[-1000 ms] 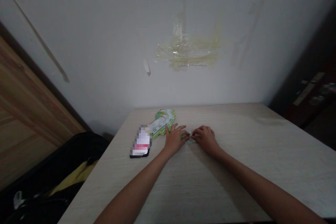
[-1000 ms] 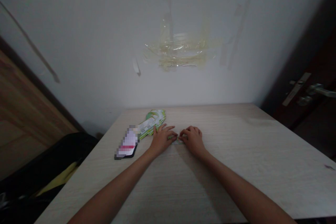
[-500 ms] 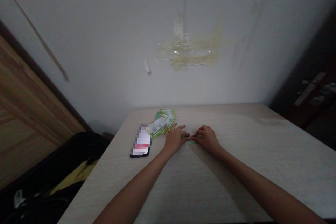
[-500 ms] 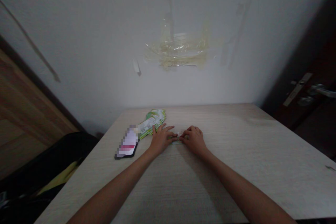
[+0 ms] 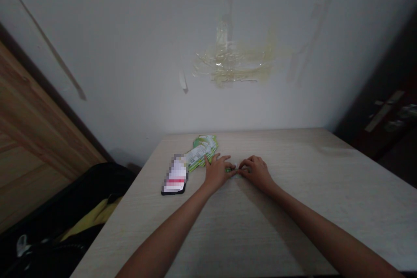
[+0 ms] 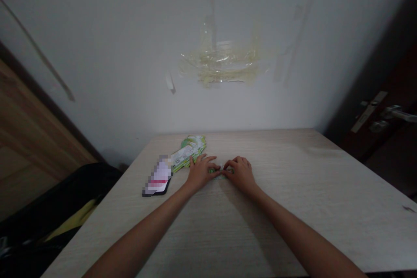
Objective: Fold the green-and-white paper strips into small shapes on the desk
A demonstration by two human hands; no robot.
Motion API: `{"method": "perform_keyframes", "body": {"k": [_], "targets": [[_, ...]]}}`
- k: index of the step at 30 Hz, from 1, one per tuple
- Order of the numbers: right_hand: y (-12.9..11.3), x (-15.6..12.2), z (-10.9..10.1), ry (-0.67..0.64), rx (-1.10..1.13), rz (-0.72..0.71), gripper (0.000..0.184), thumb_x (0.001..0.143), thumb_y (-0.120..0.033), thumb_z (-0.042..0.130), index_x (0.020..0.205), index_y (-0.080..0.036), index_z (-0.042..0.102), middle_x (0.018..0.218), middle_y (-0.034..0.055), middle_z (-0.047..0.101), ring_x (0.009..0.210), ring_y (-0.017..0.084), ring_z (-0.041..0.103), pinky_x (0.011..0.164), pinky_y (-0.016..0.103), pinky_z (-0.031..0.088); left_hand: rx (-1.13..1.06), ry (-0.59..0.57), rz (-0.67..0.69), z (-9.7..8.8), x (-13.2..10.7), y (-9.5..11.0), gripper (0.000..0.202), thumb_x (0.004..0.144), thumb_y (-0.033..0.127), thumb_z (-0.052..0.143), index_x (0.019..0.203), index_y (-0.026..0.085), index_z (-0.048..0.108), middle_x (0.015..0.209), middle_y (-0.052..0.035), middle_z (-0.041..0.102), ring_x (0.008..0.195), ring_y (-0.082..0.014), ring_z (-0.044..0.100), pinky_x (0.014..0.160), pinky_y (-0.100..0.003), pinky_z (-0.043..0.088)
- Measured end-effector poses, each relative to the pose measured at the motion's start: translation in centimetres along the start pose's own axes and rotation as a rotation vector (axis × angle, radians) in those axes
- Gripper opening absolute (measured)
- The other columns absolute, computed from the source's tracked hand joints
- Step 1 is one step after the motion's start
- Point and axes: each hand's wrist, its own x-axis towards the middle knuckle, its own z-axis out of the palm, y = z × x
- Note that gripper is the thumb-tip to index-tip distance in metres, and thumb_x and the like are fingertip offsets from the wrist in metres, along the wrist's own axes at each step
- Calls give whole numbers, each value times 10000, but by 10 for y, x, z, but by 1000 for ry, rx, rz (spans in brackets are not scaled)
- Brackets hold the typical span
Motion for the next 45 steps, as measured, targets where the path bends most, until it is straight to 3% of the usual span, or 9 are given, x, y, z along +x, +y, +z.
{"method": "perform_keyframes", "body": {"k": [15,21,35,45], "targets": [[-1,1,4,15,24,2,237,766,-459,696,918,-281,730,950,53,604,1009,235,529,915,365,371,16,5,-18,-3,-2,3,255,810,553,636,996,397,713,1345,40,572,1326,-345,363,1082,-717,50],[0,2,0,-11,28,7,215,765,-424,696,918,-279,733,950,49,614,1003,226,531,911,356,368,35,-17,4,-4,1,-1,229,806,480,672,1015,400,718,1338,34,578,1313,-321,386,1111,-665,89],[7,7,-7,-101,71,14,211,768,-442,690,926,-314,748,981,48,642,1021,235,533,906,349,374,102,-135,-2,-10,2,-9,281,842,508,613,1117,483,663,1435,45,485,1407,-349,250,1092,-696,6],[9,7,-8,-113,101,16,215,767,-430,686,942,-320,747,977,48,640,1021,237,540,906,346,377,114,-216,-41,-17,2,-11,312,875,483,568,1180,471,633,1528,27,356,1453,-360,118,1076,-712,0]]}}
